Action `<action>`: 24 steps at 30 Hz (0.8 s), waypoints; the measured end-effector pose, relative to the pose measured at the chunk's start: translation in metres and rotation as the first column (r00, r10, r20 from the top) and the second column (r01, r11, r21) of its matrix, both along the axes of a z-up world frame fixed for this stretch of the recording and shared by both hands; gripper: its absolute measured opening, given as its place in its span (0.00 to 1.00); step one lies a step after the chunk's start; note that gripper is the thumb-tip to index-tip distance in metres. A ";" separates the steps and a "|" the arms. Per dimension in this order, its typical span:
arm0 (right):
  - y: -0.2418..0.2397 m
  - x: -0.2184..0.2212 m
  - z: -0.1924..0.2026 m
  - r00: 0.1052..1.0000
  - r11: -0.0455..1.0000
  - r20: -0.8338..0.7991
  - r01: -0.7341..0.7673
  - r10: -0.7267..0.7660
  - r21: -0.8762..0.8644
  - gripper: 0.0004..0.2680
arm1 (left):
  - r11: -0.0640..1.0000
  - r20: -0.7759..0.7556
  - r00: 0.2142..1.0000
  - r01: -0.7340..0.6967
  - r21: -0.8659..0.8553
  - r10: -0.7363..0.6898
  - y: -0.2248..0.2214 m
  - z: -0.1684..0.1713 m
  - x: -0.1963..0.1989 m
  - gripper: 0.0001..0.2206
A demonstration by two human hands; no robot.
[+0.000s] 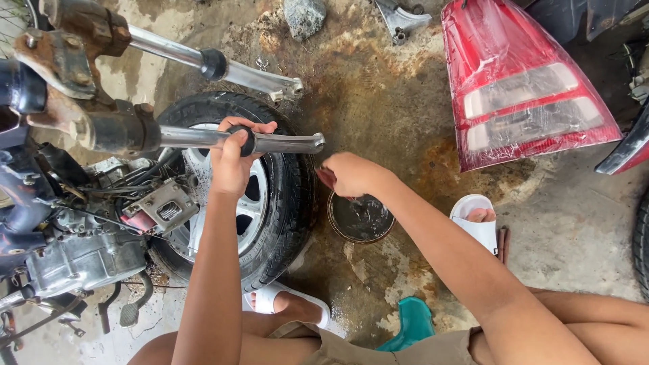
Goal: The person scrubs the motorcycle's front fork tubes with a wire brush, dipping it into a can of liquid. They then wipe the tubes with a cloth to remove dirt and grime.
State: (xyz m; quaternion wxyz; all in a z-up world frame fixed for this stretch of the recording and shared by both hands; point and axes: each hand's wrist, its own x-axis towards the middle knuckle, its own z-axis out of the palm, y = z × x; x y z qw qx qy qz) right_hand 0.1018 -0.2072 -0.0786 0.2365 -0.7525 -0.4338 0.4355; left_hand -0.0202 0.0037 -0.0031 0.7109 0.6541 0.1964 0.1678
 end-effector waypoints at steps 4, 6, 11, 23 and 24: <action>0.010 -0.014 0.018 0.972 0.939 -0.022 0.232 -0.235 0.254 0.12 | 1.000 0.015 1.000 -0.014 -0.005 0.014 -0.005 0.003 0.004 0.13; 0.022 -0.019 -0.004 0.927 0.840 0.102 0.276 -0.361 0.467 0.10 | 1.000 0.024 1.000 -0.017 -0.022 0.018 -0.008 0.004 0.006 0.13; 0.037 -0.019 -0.014 0.885 0.815 0.172 0.301 -0.432 0.496 0.12 | 0.998 0.020 0.999 -0.025 -0.052 0.026 -0.008 -0.002 0.012 0.12; 0.080 -0.021 0.041 0.738 0.596 0.284 0.194 -0.612 0.779 0.02 | 0.994 0.029 0.999 -0.038 -0.102 0.041 -0.011 -0.002 0.038 0.10; 0.082 -0.024 0.043 0.728 0.536 0.278 0.145 -0.627 0.831 0.02 | 0.996 0.008 0.999 -0.042 -0.079 0.043 -0.011 -0.001 0.037 0.12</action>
